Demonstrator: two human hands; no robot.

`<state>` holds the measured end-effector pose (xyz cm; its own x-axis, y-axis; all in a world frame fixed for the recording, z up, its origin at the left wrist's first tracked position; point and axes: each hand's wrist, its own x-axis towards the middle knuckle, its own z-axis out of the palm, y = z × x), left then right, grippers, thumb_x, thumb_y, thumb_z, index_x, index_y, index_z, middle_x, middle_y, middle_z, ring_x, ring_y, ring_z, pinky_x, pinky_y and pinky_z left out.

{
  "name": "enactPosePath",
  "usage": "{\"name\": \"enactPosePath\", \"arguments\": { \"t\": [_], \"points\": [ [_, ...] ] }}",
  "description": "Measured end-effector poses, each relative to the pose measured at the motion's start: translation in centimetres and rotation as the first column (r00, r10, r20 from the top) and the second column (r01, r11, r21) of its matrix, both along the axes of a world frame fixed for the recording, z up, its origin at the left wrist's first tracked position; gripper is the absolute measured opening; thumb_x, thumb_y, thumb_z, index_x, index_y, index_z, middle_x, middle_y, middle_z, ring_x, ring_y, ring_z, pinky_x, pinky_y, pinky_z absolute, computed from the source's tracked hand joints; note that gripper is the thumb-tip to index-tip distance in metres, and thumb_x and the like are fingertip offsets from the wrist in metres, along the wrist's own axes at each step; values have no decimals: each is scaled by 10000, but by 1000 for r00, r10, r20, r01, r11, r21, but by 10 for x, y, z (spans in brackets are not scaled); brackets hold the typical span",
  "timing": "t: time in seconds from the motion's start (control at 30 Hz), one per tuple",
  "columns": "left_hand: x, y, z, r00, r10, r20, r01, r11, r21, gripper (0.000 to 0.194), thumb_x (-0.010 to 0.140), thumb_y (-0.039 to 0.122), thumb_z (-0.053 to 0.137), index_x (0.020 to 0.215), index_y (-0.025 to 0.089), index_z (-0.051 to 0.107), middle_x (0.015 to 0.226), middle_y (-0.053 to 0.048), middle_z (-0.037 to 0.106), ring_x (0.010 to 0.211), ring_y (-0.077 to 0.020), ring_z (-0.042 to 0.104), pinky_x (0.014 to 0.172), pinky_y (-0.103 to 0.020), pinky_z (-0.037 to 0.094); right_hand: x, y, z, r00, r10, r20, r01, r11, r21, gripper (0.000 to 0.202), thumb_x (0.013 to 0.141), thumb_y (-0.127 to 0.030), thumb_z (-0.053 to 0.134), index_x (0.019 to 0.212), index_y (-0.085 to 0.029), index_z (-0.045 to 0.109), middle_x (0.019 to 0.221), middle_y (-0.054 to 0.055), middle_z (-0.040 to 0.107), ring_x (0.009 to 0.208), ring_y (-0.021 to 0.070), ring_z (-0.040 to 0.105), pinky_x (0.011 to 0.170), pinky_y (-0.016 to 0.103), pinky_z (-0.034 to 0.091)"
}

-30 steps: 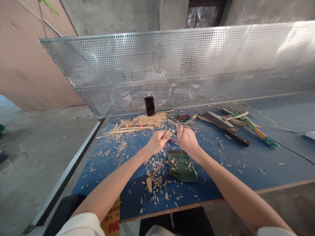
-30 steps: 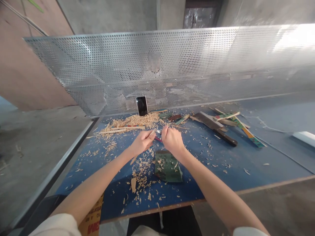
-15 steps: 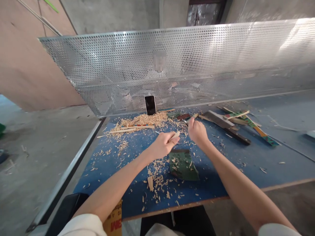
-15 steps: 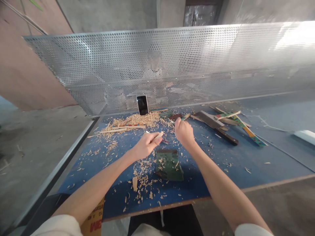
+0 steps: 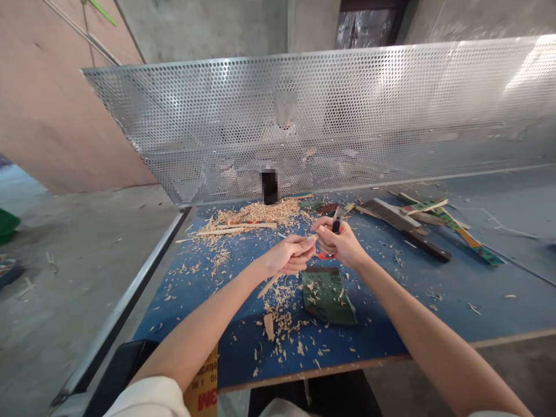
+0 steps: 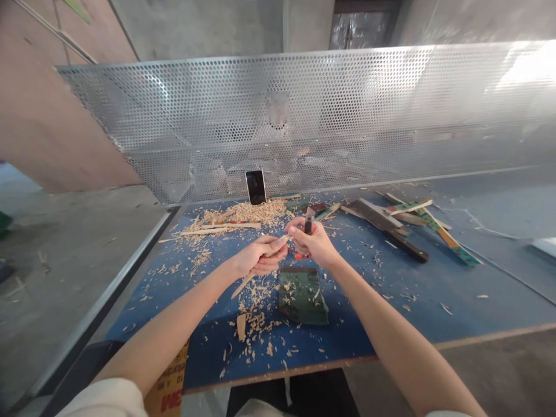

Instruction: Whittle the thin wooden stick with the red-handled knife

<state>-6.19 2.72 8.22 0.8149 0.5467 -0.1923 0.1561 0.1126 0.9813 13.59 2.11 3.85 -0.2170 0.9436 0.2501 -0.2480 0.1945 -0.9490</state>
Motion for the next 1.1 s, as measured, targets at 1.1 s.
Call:
{"name": "enactPosePath", "arguments": {
  "t": [1.1],
  "points": [
    [-6, 8, -6, 946, 323, -36, -169, 583, 795, 356, 1077, 470, 346, 816, 228, 361, 613, 42, 383, 516, -115, 334, 552, -311, 242, -4, -5, -6, 121, -576, 808, 237, 808, 540, 293, 949, -362, 492, 708, -216, 573, 639, 35, 628, 590, 167, 520, 591, 298, 261]
  ]
}}
